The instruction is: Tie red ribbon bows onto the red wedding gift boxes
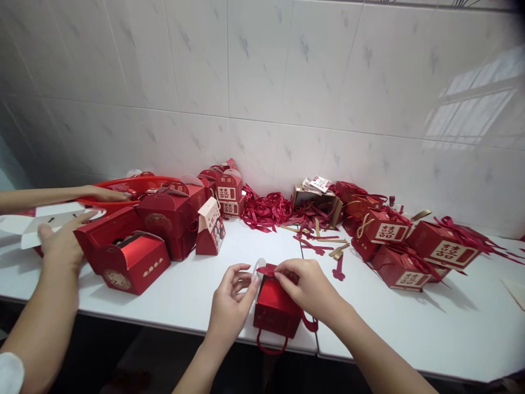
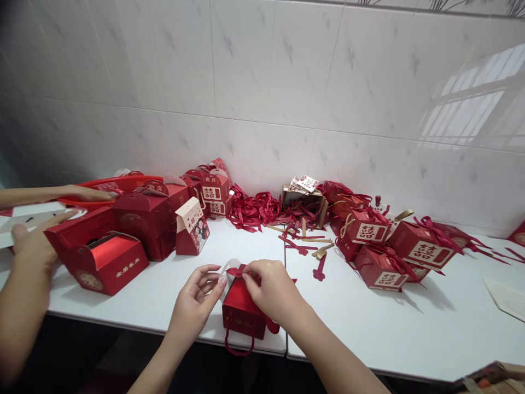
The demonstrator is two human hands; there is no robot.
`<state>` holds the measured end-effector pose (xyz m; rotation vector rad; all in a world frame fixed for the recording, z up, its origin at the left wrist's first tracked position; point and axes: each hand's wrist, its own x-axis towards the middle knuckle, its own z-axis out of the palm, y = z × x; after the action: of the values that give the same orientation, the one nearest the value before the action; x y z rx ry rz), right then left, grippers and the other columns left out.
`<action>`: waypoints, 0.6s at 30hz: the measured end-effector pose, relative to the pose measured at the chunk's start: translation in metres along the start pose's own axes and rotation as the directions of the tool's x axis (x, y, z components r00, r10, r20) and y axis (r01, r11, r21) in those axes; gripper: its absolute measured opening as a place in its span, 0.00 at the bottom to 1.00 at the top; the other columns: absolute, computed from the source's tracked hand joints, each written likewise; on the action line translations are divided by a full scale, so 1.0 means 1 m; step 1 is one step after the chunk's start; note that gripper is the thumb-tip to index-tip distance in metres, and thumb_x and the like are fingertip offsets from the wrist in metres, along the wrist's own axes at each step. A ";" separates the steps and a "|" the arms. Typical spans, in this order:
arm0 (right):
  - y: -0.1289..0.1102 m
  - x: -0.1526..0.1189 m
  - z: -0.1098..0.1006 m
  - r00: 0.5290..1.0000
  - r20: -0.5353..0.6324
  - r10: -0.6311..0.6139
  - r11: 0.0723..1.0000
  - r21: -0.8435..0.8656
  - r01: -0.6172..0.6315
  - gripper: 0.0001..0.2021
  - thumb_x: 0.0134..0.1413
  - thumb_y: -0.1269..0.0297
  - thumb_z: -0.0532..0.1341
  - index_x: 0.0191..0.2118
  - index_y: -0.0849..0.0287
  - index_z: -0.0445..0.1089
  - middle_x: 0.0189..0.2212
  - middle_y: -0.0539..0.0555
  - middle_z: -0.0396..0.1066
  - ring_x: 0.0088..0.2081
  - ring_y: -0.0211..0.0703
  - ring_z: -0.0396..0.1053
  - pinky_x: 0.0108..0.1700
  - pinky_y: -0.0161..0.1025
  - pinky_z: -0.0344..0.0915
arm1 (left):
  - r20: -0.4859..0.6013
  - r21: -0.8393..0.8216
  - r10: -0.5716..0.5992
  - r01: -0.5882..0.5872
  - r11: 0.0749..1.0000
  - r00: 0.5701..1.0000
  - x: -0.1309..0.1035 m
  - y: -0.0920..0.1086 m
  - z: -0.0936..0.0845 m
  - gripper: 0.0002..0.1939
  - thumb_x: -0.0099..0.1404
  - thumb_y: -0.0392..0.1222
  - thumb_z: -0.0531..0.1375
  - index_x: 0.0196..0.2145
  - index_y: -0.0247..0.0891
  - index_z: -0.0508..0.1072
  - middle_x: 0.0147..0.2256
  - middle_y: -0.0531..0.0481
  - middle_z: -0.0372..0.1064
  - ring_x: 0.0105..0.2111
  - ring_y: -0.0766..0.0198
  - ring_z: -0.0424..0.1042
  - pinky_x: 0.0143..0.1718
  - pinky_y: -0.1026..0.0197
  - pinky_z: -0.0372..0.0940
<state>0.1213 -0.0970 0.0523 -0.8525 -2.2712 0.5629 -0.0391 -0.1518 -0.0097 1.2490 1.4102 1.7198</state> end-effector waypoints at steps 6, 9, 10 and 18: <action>-0.002 0.004 -0.001 0.999 0.052 -0.013 0.995 -0.099 0.018 0.09 0.54 0.70 0.56 0.32 0.55 0.74 0.28 0.52 0.76 0.29 0.41 0.70 0.33 0.36 0.61 | 0.024 0.029 0.004 -0.005 1.000 1.000 -0.003 0.000 0.000 0.18 0.58 0.47 0.61 0.44 0.38 0.65 0.34 0.48 0.71 0.36 0.60 0.75 0.33 0.63 0.72; -0.003 0.007 -0.002 0.996 0.087 -0.003 0.988 -0.154 0.017 0.09 0.54 0.69 0.57 0.30 0.55 0.74 0.28 0.52 0.76 0.30 0.42 0.70 0.33 0.36 0.61 | 0.018 0.048 -0.001 0.000 0.999 1.000 -0.004 0.002 0.000 0.20 0.58 0.47 0.61 0.48 0.39 0.66 0.39 0.46 0.72 0.37 0.59 0.75 0.33 0.61 0.73; -0.004 0.008 -0.001 0.996 0.091 -0.001 0.987 -0.162 0.016 0.08 0.54 0.69 0.57 0.30 0.55 0.74 0.28 0.52 0.75 0.30 0.43 0.70 0.33 0.37 0.61 | 0.025 0.050 -0.004 0.002 0.999 1.000 -0.005 0.003 0.000 0.20 0.59 0.47 0.61 0.48 0.40 0.67 0.42 0.45 0.72 0.37 0.58 0.75 0.33 0.60 0.73; 0.000 -0.004 -0.009 0.998 -0.054 -0.044 0.998 -0.036 0.042 0.12 0.58 0.62 0.56 0.46 0.53 0.71 0.40 0.55 0.72 0.36 0.44 0.70 0.40 0.41 0.66 | 0.137 0.263 0.000 -0.036 0.964 0.991 -0.006 0.004 -0.019 0.24 0.62 0.51 0.57 0.55 0.44 0.67 0.56 0.48 0.64 0.55 0.50 0.65 0.53 0.50 0.65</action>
<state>0.1297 -0.0980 0.0569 -0.8236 -2.2502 0.4761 -0.0531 -0.1662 -0.0075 1.4955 1.5883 1.4601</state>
